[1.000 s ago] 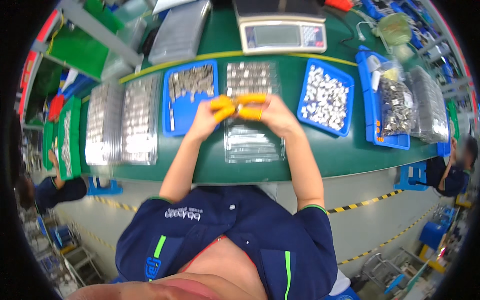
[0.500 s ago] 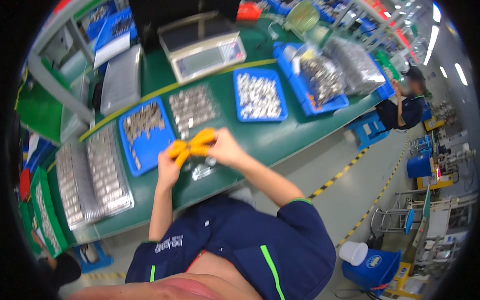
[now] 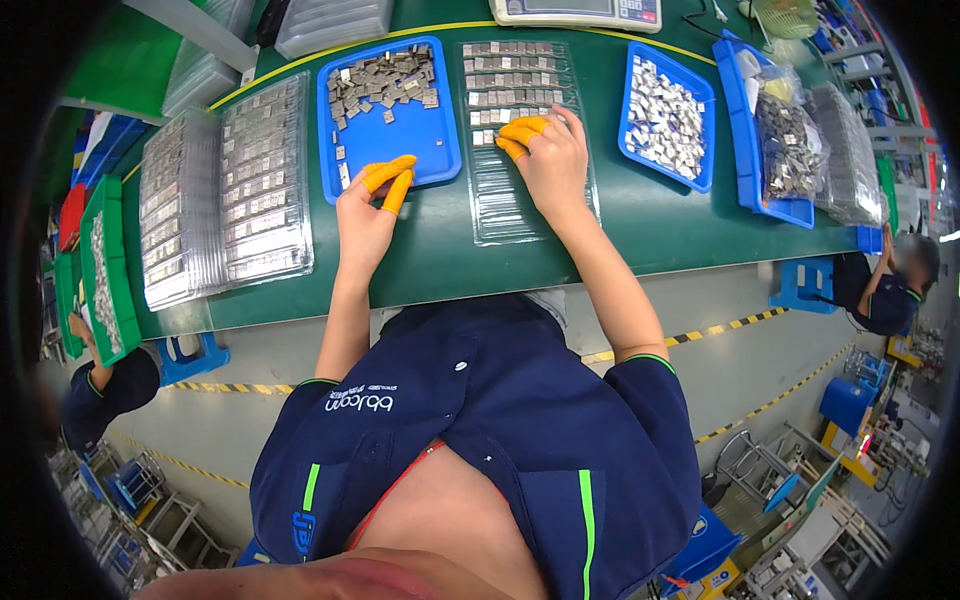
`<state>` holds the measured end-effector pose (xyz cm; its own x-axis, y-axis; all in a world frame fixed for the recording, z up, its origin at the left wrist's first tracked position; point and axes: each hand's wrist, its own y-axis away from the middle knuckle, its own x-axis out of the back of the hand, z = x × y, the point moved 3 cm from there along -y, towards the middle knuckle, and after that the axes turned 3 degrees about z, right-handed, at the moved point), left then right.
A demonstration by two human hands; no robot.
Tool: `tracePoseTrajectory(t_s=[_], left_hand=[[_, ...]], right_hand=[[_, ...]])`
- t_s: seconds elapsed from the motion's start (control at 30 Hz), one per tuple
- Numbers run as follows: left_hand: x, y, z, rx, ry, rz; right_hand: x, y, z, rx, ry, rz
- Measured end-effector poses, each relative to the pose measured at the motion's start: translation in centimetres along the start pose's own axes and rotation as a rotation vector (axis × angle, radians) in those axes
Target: The person assembles electronic components by taking metal casings and white parts from separate blue trays, fitting them together by hand, and placing the assembled units into a clear plastic tray.
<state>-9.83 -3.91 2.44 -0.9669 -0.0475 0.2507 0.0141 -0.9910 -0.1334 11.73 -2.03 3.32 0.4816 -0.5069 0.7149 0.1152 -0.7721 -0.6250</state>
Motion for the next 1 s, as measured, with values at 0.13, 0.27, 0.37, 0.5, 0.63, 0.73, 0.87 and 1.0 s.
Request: tracePoseTrajectory(t_s=[0.13, 0.27, 0.37, 0.5, 0.63, 0.73, 0.87, 1.0], left_hand=[[1.0, -0.6, 0.9, -0.011, -0.097, -0.028], [2.3, -2.9, 1.2, -0.105, -0.276, 0.016], [2.2, -5.4, 0.1, -0.122, -0.419, 0.04], [1.0, -8.0, -1.3, -0.229, -0.722, 0.1], [-0.1, -8.4, -1.4, -0.161, -0.826, 0.109], [0.1, -8.1, -2.4, -0.195, -0.806, 0.118], [-1.0, -8.9, -2.9, -0.301, -0.709, 0.101], [-0.7, -8.7, -3.4, -0.284, -0.543, 0.068]], right_hand=[[-0.8, -0.1, 0.2, 0.033, 0.042, -0.01], [-0.9, -0.2, 0.6, 0.005, 0.013, -0.035], [-0.8, -0.2, 0.8, -0.04, -0.043, -0.089], [0.1, -0.5, 1.3, 0.022, -0.068, -0.084], [3.7, -0.5, 5.2, -0.077, 0.077, 0.266], [6.2, 0.1, 9.1, -0.346, 0.191, 0.167], [8.9, 1.8, 14.3, -0.551, 0.367, 0.095], [7.4, 2.7, 17.6, -0.554, 0.193, 0.036]])
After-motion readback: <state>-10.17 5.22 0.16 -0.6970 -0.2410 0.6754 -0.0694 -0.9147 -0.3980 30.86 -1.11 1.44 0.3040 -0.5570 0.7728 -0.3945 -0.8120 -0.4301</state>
